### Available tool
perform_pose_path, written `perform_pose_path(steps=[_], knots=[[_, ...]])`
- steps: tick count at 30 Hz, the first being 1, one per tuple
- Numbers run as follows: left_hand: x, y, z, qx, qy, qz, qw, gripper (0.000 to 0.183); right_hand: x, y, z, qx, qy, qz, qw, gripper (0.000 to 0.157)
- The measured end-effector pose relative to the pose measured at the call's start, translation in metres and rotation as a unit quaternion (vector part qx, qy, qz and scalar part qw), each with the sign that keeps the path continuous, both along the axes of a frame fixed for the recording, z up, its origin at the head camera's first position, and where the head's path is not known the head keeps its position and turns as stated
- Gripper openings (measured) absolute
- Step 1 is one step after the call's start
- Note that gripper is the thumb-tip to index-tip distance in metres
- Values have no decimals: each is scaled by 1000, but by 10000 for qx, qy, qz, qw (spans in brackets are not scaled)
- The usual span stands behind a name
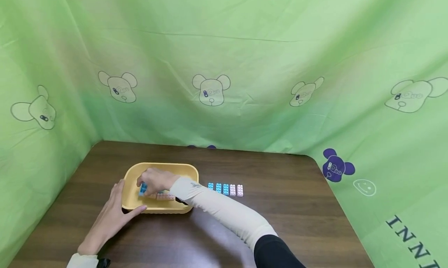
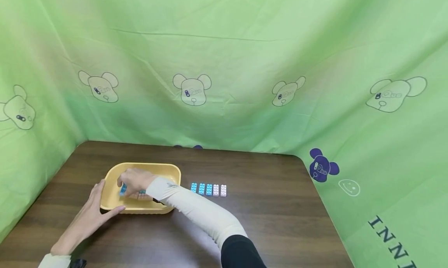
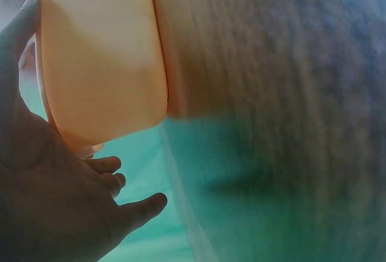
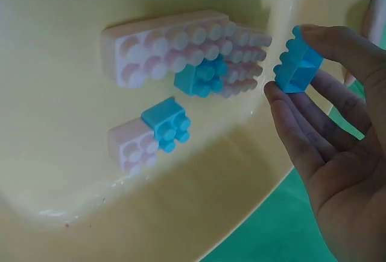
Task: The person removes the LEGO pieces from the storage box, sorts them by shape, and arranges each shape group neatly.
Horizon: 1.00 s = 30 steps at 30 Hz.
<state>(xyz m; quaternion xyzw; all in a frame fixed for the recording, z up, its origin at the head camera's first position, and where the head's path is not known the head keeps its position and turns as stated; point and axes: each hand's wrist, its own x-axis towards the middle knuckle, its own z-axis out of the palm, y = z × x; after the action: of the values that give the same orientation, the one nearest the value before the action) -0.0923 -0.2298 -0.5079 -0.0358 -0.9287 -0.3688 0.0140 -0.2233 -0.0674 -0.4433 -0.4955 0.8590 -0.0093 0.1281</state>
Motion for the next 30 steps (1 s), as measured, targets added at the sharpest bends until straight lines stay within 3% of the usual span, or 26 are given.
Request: perform_pose_path(steps=[7, 30], knots=[[-1, -2, 1, 82, 5, -44, 10000, 122, -1, 10, 4, 33, 133, -37, 9999, 44], [1, 0, 0, 123, -55, -24, 9999, 122, 1, 44, 7, -540, 49, -182, 9984, 30]])
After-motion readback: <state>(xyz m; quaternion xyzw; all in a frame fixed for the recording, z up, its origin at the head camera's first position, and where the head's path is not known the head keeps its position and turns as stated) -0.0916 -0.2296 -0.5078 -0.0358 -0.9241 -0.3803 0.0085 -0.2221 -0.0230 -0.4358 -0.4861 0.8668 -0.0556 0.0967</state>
